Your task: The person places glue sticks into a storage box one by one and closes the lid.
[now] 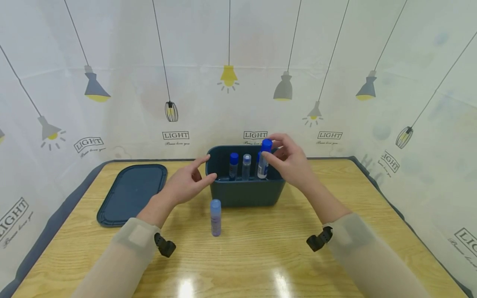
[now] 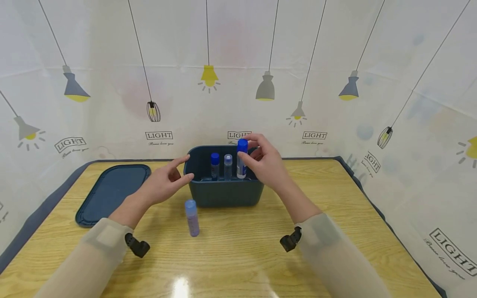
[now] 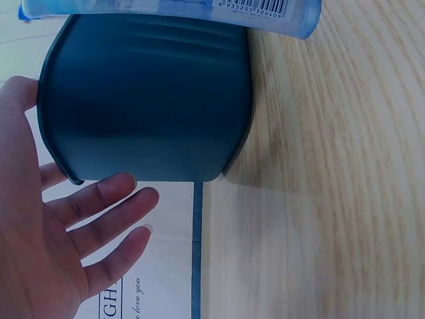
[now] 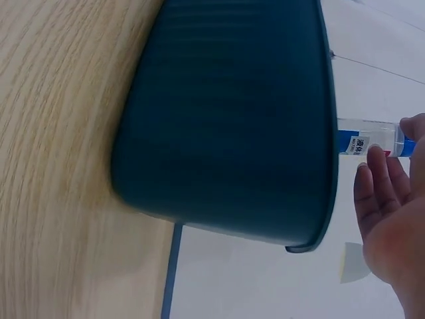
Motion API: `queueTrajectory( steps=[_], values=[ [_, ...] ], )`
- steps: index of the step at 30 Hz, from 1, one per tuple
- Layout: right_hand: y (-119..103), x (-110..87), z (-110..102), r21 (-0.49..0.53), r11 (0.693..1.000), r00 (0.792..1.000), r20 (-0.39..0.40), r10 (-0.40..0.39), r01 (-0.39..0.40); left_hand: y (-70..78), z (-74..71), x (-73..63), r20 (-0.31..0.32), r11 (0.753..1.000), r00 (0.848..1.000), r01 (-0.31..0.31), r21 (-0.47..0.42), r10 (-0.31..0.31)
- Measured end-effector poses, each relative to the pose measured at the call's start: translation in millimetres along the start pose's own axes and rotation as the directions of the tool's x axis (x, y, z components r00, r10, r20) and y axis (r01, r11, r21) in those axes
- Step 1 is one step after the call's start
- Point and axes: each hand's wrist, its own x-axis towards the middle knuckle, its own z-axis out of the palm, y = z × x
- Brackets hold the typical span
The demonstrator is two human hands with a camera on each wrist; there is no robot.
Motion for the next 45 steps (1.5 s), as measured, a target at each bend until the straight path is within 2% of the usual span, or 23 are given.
queueTrajectory(
  steps=[7, 12, 18, 24, 30, 33, 40, 45],
  values=[
    [2.8, 5.7, 12.8, -0.082, 0.996, 0.994, 0.093, 0.051, -0.044, 0.0, -0.2, -0.2, -0.001, 1.000, 1.000, 0.001, -0.001, -0.001],
    [3.0, 10.6, 25.4, -0.099, 0.994, 0.987, 0.151, 0.052, -0.037, 0.5, -0.5, -0.4, 0.000, 1.000, 1.000, 0.005, 0.001, -0.005],
    [-0.4, 17.1, 38.5, -0.146, 0.989, 0.984, 0.172, 0.041, -0.016, 0.5, -0.6, -0.3, 0.004, 1.000, 1.000, 0.007, 0.002, -0.007],
    [-3.7, 24.8, 50.6, -0.123, 0.992, 0.978, 0.205, 0.045, -0.020, -0.4, -0.6, 0.2, 0.007, 1.000, 1.000, 0.011, 0.001, -0.011],
    [-2.4, 27.8, 58.9, -0.115, 0.993, 0.973, 0.221, 0.064, -0.040, -0.7, 0.3, 0.1, 0.008, 1.000, 1.000, 0.009, 0.001, -0.009],
    [-0.8, 26.7, 60.4, -0.142, 0.988, 0.969, 0.230, 0.095, -0.063, -0.9, 1.4, 0.4, 0.007, 1.000, 1.000, 0.006, -0.002, -0.006],
    [5.0, 27.3, 64.4, -0.252, 0.965, 0.937, 0.314, 0.155, -0.075, -2.3, 2.9, 1.2, 0.012, 1.000, 1.000, -0.001, -0.013, 0.001],
    [3.2, 30.7, 66.5, -0.292, 0.945, 0.902, 0.354, 0.246, -0.143, -1.5, 1.7, 0.4, 0.007, 1.000, 1.000, 0.002, -0.014, -0.002]
  ],
)
